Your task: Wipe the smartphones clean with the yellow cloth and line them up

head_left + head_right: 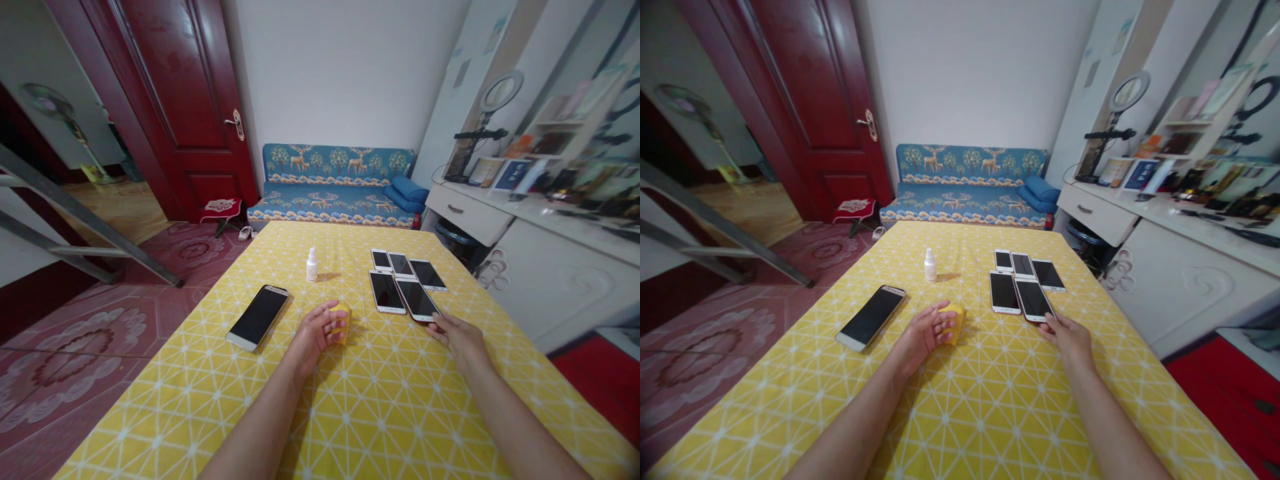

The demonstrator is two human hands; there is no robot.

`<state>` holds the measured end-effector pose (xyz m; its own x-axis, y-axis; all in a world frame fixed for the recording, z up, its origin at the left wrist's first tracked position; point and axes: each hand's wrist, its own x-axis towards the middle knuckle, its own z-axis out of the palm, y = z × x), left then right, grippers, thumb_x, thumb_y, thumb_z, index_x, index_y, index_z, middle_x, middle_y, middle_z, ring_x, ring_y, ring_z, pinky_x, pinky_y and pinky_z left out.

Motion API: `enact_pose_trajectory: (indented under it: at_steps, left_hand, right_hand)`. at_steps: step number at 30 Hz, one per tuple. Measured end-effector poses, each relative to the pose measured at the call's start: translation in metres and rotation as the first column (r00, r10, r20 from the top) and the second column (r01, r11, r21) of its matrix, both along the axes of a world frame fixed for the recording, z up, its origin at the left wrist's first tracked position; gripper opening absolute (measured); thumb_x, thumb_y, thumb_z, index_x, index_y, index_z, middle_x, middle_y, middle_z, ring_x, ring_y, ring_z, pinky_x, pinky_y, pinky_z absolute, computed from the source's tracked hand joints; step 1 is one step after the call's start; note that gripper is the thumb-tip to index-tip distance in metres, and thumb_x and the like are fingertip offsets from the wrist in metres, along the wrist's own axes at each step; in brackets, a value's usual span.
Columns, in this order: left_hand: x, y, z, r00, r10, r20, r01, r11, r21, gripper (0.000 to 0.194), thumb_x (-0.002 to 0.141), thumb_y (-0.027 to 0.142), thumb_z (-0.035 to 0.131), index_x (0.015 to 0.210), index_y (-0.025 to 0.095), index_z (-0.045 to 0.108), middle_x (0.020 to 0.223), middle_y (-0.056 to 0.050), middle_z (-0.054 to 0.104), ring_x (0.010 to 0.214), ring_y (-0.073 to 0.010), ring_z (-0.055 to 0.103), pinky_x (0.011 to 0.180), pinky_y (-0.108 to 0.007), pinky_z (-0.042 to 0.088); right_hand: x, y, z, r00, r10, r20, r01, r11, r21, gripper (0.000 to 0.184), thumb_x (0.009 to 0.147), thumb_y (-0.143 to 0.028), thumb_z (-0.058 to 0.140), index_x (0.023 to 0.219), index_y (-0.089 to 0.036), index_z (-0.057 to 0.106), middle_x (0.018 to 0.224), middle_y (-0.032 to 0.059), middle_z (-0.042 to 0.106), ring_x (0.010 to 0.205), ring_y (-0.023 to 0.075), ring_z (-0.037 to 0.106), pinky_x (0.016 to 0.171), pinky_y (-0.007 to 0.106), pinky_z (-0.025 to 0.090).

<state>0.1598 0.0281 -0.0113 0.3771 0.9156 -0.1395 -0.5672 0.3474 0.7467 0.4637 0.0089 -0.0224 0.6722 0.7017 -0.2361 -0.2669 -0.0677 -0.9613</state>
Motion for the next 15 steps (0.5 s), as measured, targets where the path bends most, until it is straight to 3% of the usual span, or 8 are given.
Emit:
enact_pose_trajectory:
  at_steps: [4,7,9,12,15]
  left_hand:
    - [0.0,0.0,0.001,1.0,-0.002,-0.018,0.002,1.0,-0.002,0.04,0.081,0.027,0.067,0.117,0.013,0.056,0.106,-0.013,0.069,0.08,-0.0149,0.066,0.07,-0.026,0.052]
    - [0.0,0.0,0.001,1.0,-0.008,-0.022,0.008,1.0,0.005,0.04,0.08,0.027,0.068,0.117,0.013,0.057,0.106,-0.013,0.069,0.079,-0.0148,0.066,0.07,-0.026,0.052]
    - [0.0,0.0,0.0,1.0,-0.008,-0.018,0.008,1.0,0.004,0.041,0.08,0.027,0.068,0.117,0.013,0.057,0.106,-0.013,0.069,0.08,-0.015,0.066,0.07,-0.026,0.053]
    - [0.0,0.0,0.0,1.0,0.001,-0.015,-0.001,1.0,-0.007,0.041,0.08,0.026,0.068,0.117,0.013,0.057,0.105,-0.013,0.069,0.08,-0.0151,0.066,0.07,-0.026,0.053]
    - [0.0,0.0,0.001,1.0,0.002,-0.008,-0.002,1.0,-0.012,0.04,0.08,0.026,0.068,0.116,0.013,0.056,0.105,-0.013,0.069,0.08,-0.0153,0.066,0.069,-0.026,0.052]
  right_hand:
    - [0.001,0.002,-0.011,0.985,0.024,0.173,-0.023,1.0,-0.009,0.027,0.056,-0.018,0.079,0.079,-0.011,0.067,0.054,-0.0017,0.064,0.052,0.0115,0.063,0.056,0.021,0.058]
    - [0.008,0.005,-0.018,0.93,0.074,0.36,-0.043,0.995,-0.092,0.03,0.063,-0.026,0.073,0.089,-0.01,0.071,0.051,-0.0016,0.062,0.046,0.0139,0.06,0.049,0.026,0.053]
    - [0.016,0.008,-0.019,0.788,0.132,0.602,-0.023,0.983,-0.185,0.036,0.067,-0.034,0.069,0.094,-0.011,0.073,0.053,0.0013,0.063,0.049,0.0183,0.061,0.049,0.03,0.049]
    - [0.024,0.011,-0.018,0.452,0.213,0.866,0.044,0.965,-0.26,0.04,0.07,-0.044,0.065,0.094,-0.014,0.076,0.071,0.0093,0.071,0.071,0.0276,0.067,0.059,0.034,0.049]
    - [0.026,0.013,-0.015,0.322,0.256,0.911,0.033,0.959,-0.281,0.041,0.068,-0.048,0.067,0.094,-0.018,0.077,0.081,0.0093,0.073,0.081,0.0284,0.068,0.062,0.032,0.048]
